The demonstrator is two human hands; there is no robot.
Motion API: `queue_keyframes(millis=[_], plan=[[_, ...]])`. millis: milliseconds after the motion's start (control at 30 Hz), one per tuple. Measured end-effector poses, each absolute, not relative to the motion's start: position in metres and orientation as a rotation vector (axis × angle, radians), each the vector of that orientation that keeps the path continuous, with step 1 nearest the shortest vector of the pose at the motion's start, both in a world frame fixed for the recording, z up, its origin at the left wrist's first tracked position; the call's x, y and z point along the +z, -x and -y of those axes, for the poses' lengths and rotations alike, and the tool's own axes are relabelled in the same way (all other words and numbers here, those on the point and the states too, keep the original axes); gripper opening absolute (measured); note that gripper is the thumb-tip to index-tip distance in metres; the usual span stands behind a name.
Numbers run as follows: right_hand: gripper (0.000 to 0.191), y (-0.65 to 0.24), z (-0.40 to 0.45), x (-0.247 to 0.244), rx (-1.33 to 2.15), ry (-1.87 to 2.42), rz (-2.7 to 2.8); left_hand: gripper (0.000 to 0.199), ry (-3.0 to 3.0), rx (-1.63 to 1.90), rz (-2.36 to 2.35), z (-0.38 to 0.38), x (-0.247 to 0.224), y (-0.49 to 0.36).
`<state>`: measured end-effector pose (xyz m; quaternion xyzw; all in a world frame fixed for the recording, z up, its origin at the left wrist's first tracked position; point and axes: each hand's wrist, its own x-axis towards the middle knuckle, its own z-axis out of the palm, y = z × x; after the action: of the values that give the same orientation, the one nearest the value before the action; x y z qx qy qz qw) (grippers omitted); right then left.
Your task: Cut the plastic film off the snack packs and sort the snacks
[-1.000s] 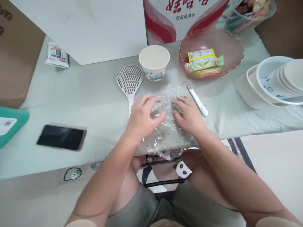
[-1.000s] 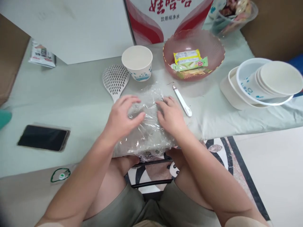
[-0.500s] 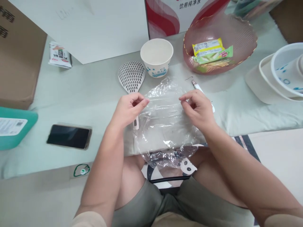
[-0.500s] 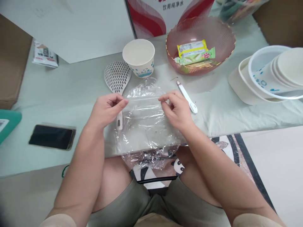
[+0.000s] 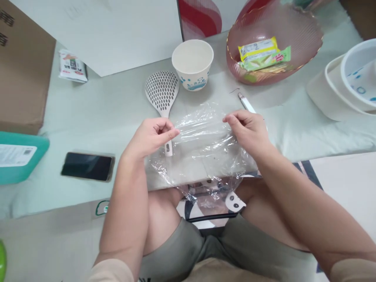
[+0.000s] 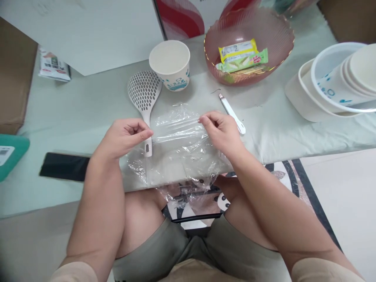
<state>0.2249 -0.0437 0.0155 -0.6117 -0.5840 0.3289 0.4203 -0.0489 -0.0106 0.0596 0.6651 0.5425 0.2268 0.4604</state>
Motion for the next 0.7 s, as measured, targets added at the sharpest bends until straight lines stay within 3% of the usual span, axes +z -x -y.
queue_keyframes(millis=[233,467,700], plan=[[0.032,-0.225,0.045,0.014,0.739,1.583,1.500,0.039,-1.473,0.631,-1.297,0.007,0.058,0.058],[0.025,-0.235,0.041,-0.005,0.766,1.508,1.297,0.061,-1.080,1.193,-1.268,0.002,0.056,0.059],[0.052,-0.230,0.048,-0.004,0.464,1.483,1.716,0.059,-0.950,1.324,-1.265,-0.003,0.051,0.052]])
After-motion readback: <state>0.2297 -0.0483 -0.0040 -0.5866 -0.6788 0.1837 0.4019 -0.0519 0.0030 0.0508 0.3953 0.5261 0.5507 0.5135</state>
